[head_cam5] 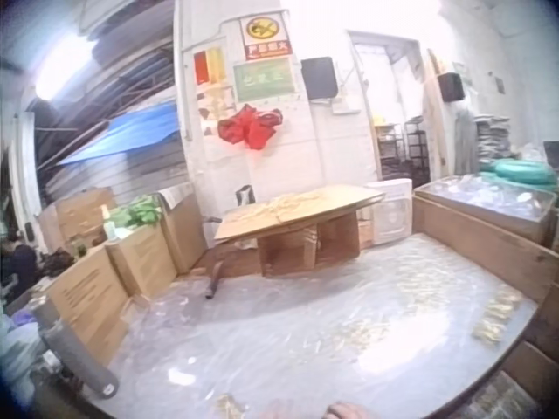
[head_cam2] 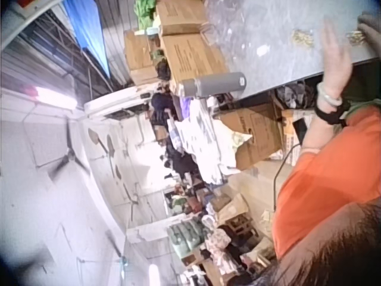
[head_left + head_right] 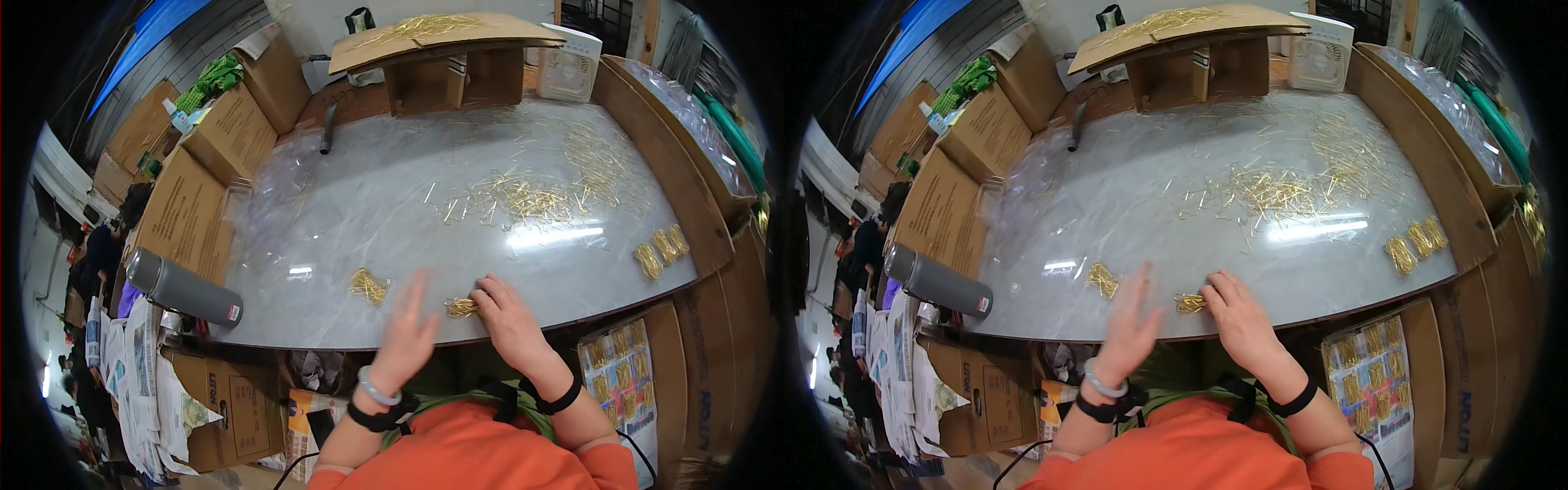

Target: Sort small gold-colored metal pins into small plastic bags.

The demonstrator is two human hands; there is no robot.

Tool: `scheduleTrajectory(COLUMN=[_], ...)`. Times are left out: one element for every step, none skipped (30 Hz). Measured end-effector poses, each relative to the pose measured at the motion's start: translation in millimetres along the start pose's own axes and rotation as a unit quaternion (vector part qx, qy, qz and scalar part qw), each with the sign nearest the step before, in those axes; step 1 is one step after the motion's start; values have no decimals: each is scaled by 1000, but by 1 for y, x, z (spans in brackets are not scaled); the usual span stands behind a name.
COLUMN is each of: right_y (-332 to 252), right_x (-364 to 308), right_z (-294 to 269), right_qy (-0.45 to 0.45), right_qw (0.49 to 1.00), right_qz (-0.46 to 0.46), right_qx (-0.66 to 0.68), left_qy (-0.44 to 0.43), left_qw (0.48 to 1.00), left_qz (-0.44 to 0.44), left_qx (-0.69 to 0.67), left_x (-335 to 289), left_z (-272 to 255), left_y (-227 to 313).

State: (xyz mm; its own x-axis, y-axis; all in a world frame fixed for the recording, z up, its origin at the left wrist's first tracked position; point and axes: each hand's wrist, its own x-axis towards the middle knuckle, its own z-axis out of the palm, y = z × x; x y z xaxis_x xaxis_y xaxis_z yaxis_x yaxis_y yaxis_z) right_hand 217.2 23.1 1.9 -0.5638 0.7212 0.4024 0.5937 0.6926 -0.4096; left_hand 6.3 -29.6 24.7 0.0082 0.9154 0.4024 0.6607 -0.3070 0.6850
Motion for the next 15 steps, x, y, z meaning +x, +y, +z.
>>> scheduleTrajectory(right_y=[-1,0,-1,-2,-2,-2,-7,-11,-12,-12,-11,-11,-11,-7,-2], right_x=[-1,-4,-4,-6,-6,-6,-4,-3,-3,-2,-2,-2,-1,-3,-3], right_z=[0,1,0,-1,-1,0,-2,-5,-7,-7,-7,-7,-7,-5,-1], right_qy=[3,4,7,10,16,5,2,-2,-6,-19,-20,-20,-21,-18,-16], right_qw=[1000,1000,1000,999,999,999,999,999,998,997,997,996,995,995,995], right_qz=[8,16,17,19,19,25,14,9,7,0,-11,-21,-32,-28,-26], right_qx=[-3,-7,-15,-23,-28,-40,-39,-46,-55,-73,-79,-85,-91,-91,-90], left_qy=[30,62,86,109,134,123,112,98,74,51,23,26,29,29,22], left_qw=[998,994,991,986,979,976,969,962,964,966,968,967,966,966,966], left_qz=[-46,-94,-106,-119,-130,-124,-122,-117,-133,-148,-160,-175,-189,-201,-230], left_qx=[-8,-18,13,44,79,130,183,227,217,207,192,184,176,163,115], left_x=[-2,-5,-2,5,13,16,16,17,21,24,26,26,24,24,23], left_z=[-19,-34,-50,-64,-77,-84,-90,-93,-95,-94,-91,-90,-91,-86,-86], left_y=[-10,-21,-31,-41,-51,-70,-96,-111,-112,-112,-111,-110,-108,-106,-104])
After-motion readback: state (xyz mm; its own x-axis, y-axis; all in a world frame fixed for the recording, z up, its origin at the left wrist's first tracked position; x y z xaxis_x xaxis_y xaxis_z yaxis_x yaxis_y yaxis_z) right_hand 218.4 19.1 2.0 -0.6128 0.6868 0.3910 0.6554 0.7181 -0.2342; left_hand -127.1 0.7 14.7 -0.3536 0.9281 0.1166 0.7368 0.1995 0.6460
